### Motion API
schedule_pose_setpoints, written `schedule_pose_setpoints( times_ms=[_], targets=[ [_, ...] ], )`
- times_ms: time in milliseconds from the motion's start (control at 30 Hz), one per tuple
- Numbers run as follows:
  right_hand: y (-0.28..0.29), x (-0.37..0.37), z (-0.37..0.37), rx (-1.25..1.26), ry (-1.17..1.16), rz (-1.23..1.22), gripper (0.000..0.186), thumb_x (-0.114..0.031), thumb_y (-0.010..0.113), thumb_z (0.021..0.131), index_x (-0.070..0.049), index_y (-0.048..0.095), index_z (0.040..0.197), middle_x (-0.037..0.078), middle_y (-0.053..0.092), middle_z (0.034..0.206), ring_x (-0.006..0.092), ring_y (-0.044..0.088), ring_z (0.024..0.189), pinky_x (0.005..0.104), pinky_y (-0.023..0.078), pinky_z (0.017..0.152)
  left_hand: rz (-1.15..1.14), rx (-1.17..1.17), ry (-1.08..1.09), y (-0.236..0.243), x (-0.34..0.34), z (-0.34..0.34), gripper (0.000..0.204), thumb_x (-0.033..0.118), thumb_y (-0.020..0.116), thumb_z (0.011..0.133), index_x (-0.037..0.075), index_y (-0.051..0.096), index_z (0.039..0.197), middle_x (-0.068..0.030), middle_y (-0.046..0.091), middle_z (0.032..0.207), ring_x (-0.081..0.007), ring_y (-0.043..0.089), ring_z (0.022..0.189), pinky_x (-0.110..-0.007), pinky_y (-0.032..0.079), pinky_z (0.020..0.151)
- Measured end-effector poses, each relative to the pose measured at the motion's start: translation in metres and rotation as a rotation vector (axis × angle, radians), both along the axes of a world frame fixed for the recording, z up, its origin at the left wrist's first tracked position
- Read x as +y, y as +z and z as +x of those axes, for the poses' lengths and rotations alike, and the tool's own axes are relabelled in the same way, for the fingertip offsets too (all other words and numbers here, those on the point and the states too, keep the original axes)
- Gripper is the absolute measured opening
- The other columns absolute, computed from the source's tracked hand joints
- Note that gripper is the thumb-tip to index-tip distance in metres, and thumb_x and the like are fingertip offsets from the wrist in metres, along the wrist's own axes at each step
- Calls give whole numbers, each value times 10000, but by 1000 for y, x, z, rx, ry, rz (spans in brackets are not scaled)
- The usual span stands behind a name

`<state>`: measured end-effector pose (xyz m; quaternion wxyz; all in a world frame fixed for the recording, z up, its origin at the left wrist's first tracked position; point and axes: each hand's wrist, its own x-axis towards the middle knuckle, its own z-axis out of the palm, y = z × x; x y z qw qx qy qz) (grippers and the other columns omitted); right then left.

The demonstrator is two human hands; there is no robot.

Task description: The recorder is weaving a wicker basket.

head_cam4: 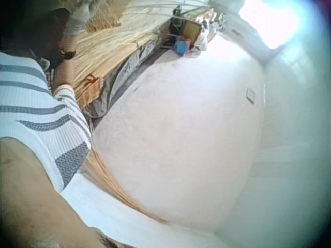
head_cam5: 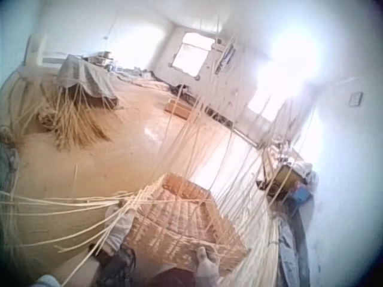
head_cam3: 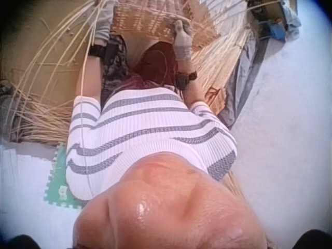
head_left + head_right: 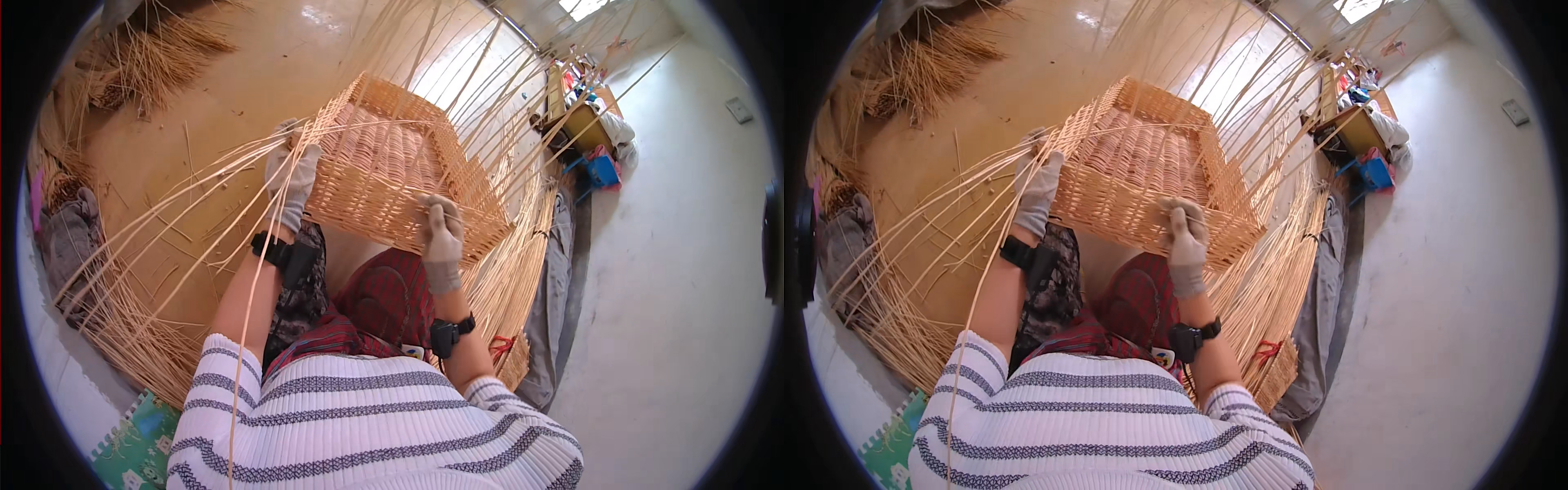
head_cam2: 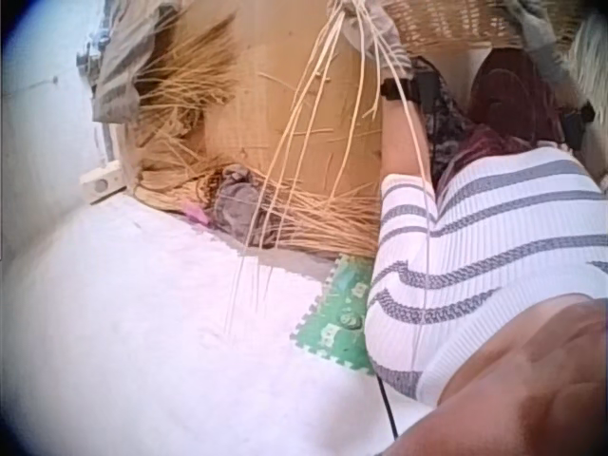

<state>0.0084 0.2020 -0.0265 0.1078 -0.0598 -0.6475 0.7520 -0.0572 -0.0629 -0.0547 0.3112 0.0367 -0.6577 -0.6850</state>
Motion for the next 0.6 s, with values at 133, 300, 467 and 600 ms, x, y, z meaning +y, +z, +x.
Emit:
schedule_pose_setpoints(
  times_ms=[133,300,467,600],
  targets=[
    [-29,23,-1,104,-172,-53,150,-202,653,1031,-74,668,1109,48,726,953,112,676,742,233,501,592,-208,-60,-79,10,5,36,229,55,632,981,14,627,1206,-155,667,1110,-252,665,931,-344,557,815],
    [-32,13,4,21,-134,-111,140,-227,653,1031,-115,657,1114,33,734,865,125,681,696,253,516,586,-436,139,-193,29,43,62,393,109,552,1027,108,528,1419,-182,674,1200,-341,680,921,-436,564,789],
    [23,-28,-20,325,-224,245,272,-157,582,1055,-83,610,1315,135,691,1196,243,703,1062,334,594,743,-1096,-551,-367,44,63,14,391,292,526,1038,168,557,1408,-165,742,1030,-384,708,872,-498,546,787],
    [82,-38,-82,681,-221,1199,546,-80,505,1051,-99,342,1573,178,649,1240,240,676,1132,355,608,810,-1196,-594,-392,48,64,2,401,324,504,1042,179,566,1412,-171,712,1165,-376,700,974,-485,546,856]
  ],
)
